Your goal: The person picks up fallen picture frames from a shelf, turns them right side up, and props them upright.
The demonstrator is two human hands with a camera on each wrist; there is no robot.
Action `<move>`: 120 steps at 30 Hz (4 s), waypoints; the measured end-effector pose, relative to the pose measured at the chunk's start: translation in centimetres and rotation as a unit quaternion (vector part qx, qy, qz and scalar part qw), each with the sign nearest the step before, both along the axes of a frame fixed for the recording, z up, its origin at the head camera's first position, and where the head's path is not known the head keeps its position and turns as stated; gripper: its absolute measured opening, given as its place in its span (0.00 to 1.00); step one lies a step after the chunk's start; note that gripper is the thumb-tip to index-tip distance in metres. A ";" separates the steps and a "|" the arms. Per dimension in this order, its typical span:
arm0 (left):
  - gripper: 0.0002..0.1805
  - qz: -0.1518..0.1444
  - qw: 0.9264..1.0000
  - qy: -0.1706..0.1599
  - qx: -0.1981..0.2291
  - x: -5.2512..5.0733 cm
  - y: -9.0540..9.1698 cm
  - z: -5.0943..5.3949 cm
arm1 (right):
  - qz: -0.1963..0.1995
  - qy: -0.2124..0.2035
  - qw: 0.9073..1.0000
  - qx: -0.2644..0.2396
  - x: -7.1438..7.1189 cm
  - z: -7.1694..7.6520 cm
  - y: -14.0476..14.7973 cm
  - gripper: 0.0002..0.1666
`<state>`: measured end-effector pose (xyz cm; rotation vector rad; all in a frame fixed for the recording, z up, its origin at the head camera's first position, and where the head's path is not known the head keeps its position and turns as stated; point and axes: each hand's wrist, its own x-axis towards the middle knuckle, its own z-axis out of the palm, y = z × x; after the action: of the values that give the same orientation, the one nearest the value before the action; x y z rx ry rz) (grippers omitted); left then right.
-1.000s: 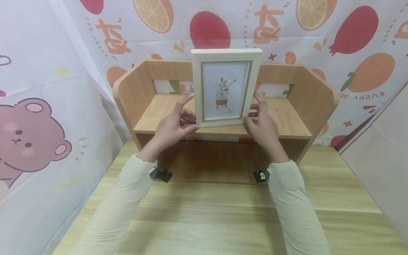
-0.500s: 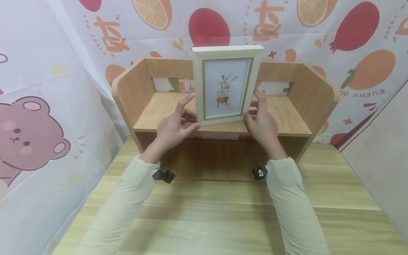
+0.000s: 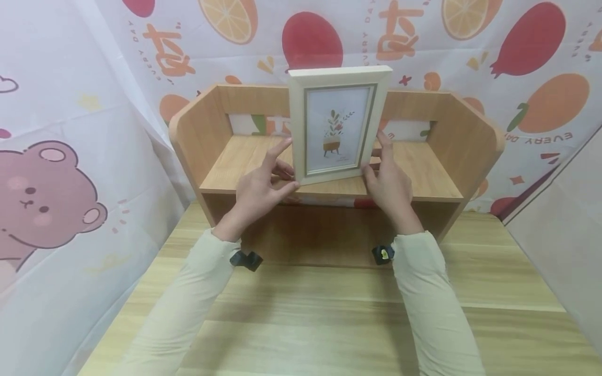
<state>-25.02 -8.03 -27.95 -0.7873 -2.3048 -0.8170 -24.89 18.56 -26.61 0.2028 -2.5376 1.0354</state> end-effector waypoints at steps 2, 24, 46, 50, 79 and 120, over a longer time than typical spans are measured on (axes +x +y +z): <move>0.43 -0.001 1.000 -0.002 0.001 0.0 0.0 0.0 | -0.002 -0.002 1.000 0.003 0.0 0.0 0.0 0.42; 0.46 -0.015 1.000 -0.008 0.006 0.1 0.0 0.1 | -0.011 -0.013 1.000 0.004 -0.1 0.3 -0.2 0.42; 0.45 -0.012 1.000 -0.003 0.019 0.3 0.2 -0.3 | 0.015 -0.029 0.999 -0.039 0.2 1.0 -0.2 0.42; 0.45 -0.013 1.000 -0.002 0.019 0.2 0.2 -0.3 | 0.031 -0.028 0.997 -0.057 0.7 2.1 0.2 0.40; 0.45 -0.012 1.000 -0.012 0.020 0.0 0.3 -0.4 | 0.034 0.140 0.985 0.097 3.9 11.5 -4.8 0.41; 0.42 0.012 0.997 0.069 0.023 1.4 2.1 -0.5 | -0.004 0.141 0.981 0.131 3.0 11.8 -7.0 0.42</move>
<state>-23.65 -5.96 -28.45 -0.7700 -2.1629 -0.7768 -21.90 11.57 -14.81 0.3820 -2.4008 0.6159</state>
